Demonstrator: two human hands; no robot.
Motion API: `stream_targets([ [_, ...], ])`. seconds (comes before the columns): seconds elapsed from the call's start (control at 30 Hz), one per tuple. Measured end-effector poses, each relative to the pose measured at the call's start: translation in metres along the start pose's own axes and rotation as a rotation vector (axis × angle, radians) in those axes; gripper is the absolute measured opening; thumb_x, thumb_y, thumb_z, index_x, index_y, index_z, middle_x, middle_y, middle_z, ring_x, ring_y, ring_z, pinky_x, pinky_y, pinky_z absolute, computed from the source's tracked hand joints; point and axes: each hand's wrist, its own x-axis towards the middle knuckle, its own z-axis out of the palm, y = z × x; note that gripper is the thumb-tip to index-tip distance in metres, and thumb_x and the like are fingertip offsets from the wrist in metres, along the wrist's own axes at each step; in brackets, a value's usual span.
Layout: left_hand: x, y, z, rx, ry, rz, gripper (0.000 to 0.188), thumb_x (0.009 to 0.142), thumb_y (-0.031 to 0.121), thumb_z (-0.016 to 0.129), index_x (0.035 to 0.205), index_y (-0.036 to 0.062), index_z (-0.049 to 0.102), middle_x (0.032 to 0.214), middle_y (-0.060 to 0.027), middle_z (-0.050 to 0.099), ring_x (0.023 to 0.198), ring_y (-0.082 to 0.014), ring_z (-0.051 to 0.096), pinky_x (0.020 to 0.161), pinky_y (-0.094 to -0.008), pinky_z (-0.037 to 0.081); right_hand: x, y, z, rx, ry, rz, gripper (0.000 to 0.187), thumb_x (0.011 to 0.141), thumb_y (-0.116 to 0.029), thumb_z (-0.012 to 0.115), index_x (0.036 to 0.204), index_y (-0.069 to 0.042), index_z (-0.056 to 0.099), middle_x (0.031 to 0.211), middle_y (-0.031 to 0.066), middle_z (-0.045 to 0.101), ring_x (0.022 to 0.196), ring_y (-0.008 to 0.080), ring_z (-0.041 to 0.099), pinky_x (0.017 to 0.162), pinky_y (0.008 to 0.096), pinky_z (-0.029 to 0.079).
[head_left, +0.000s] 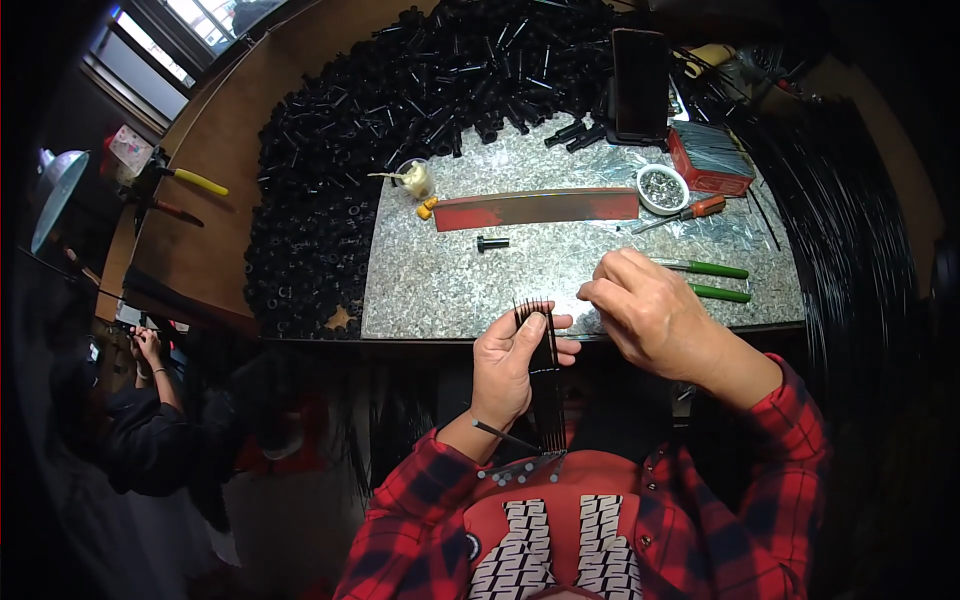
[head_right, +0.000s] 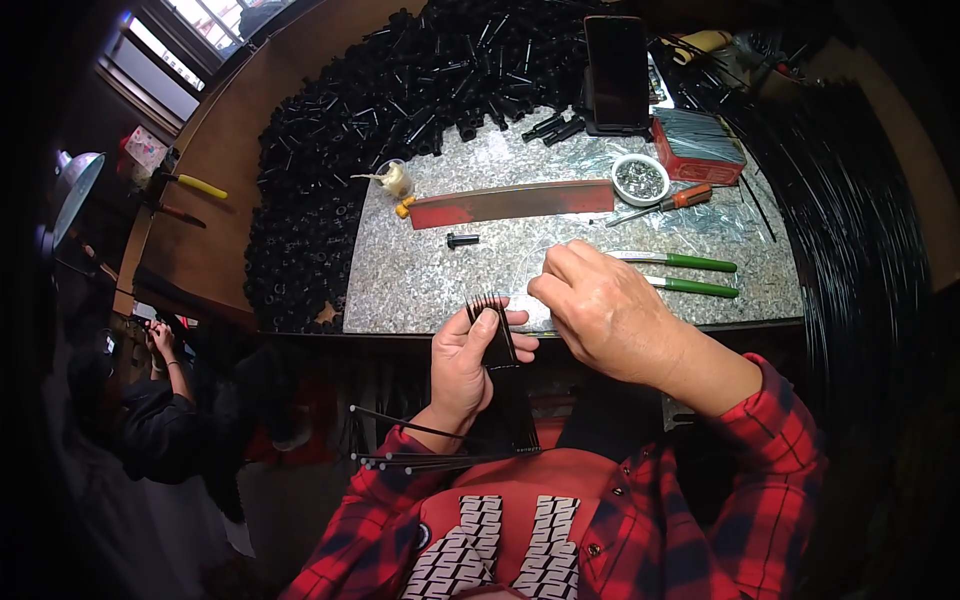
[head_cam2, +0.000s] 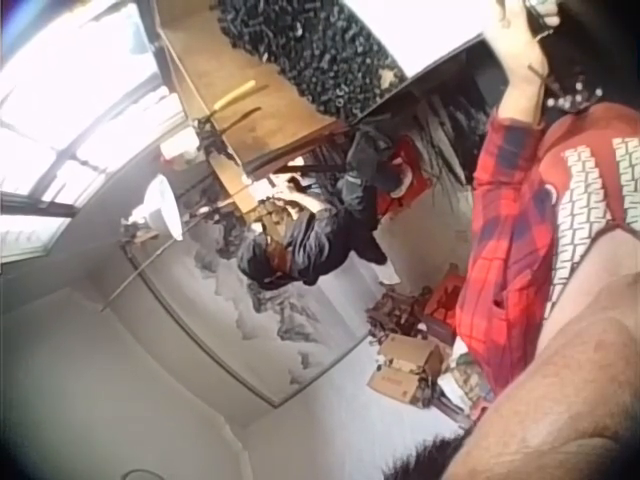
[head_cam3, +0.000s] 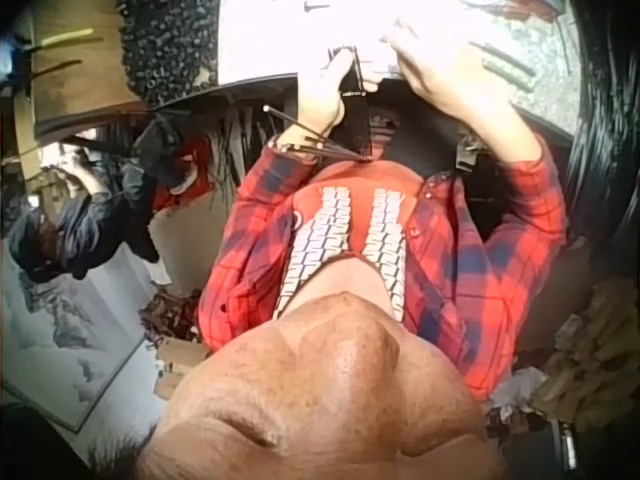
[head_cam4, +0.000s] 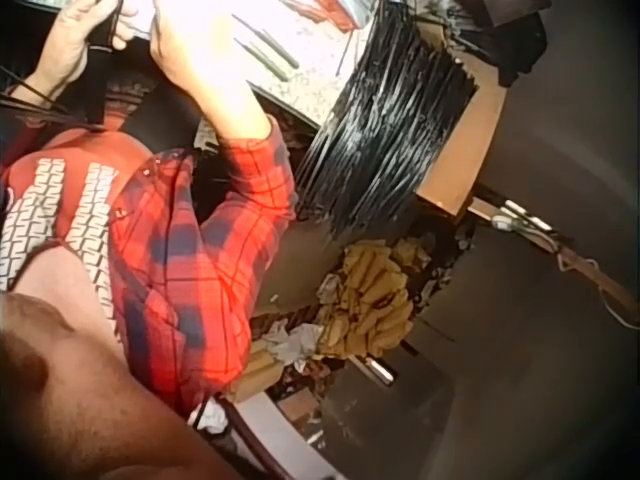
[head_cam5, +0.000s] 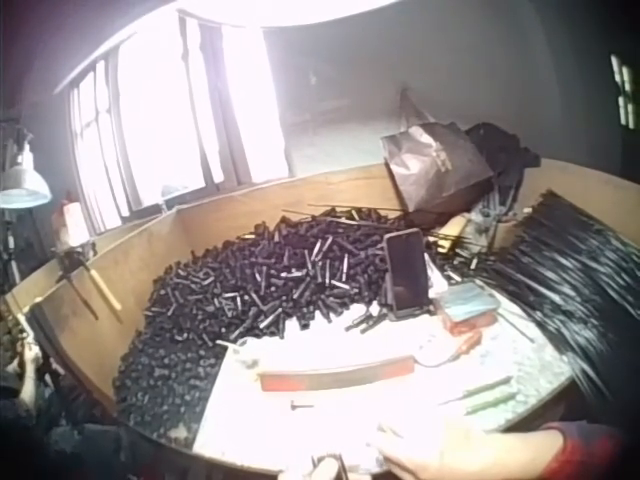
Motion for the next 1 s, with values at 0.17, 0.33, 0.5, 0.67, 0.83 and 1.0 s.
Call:
stream_targets([
  [0.17,0.0001,0.0005,0.0015,0.001,-0.003,-0.004,0.027,0.096,0.018,0.048,0.113,-0.0029,0.054,0.098,-0.0162,0.064,0.077,-0.0201,0.066,0.066,-0.0286,0.056,-0.0007,0.0006,0.0001,-0.003,-0.005,0.002,0.023,0.069,0.005,0.062,0.09,-0.001,0.057,0.082,0.0107,0.052,0.077,0.0277,0.054,0.066,0.0363,0.045],
  [0.33,-0.0001,0.0,0.0011,0.001,-0.012,-0.001,0.027,0.096,0.018,0.048,0.113,-0.003,0.053,0.098,-0.0166,0.064,0.077,-0.0204,0.066,0.066,-0.029,0.056,0.0008,0.0008,-0.0003,-0.008,-0.011,0.002,0.024,0.069,0.006,0.062,0.091,-0.002,0.058,0.082,0.0103,0.052,0.077,0.0272,0.054,0.066,0.0365,0.045],
  [0.5,-0.0009,0.0,0.0008,-0.008,-0.021,-0.003,0.028,0.096,0.018,0.049,0.113,-0.0032,0.053,0.098,-0.0171,0.063,0.077,-0.0208,0.066,0.066,-0.0292,0.056,0.0026,0.0001,0.0018,0.0,0.008,-0.017,0.021,0.069,0.003,0.061,0.088,-0.002,0.057,0.082,0.0103,0.051,0.078,0.0279,0.053,0.065,0.0372,0.045],
  [0.67,-0.0008,0.0001,-0.0004,-0.041,-0.04,-0.017,0.03,0.096,0.021,0.048,0.114,-0.0032,0.053,0.099,-0.0176,0.063,0.077,-0.0216,0.066,0.066,-0.0293,0.056,0.0019,0.0039,0.005,0.012,-0.005,-0.012,0.018,0.069,0.001,0.06,0.087,-0.003,0.057,0.083,0.0105,0.05,0.079,0.0284,0.053,0.066,0.0378,0.045],
  [0.83,-0.001,0.0,-0.0006,-0.043,-0.048,-0.017,0.03,0.097,0.021,0.047,0.114,-0.0031,0.052,0.1,-0.0177,0.063,0.077,-0.0217,0.066,0.066,-0.0293,0.056,0.0021,0.004,0.0049,0.02,0.008,-0.023,0.019,0.069,0.001,0.061,0.087,-0.003,0.058,0.084,0.0105,0.05,0.079,0.0286,0.053,0.065,0.0383,0.045],
  [1.0,-0.0011,-0.0005,-0.0011,-0.031,-0.032,-0.003,0.031,0.097,0.022,0.047,0.114,-0.0028,0.052,0.099,-0.018,0.063,0.077,-0.0217,0.066,0.066,-0.0291,0.056,0.0018,0.0039,0.0034,0.003,-0.007,-0.013,0.02,0.068,0.0,0.061,0.087,-0.003,0.058,0.084,0.0103,0.051,0.079,0.0286,0.053,0.065,0.0384,0.045],
])
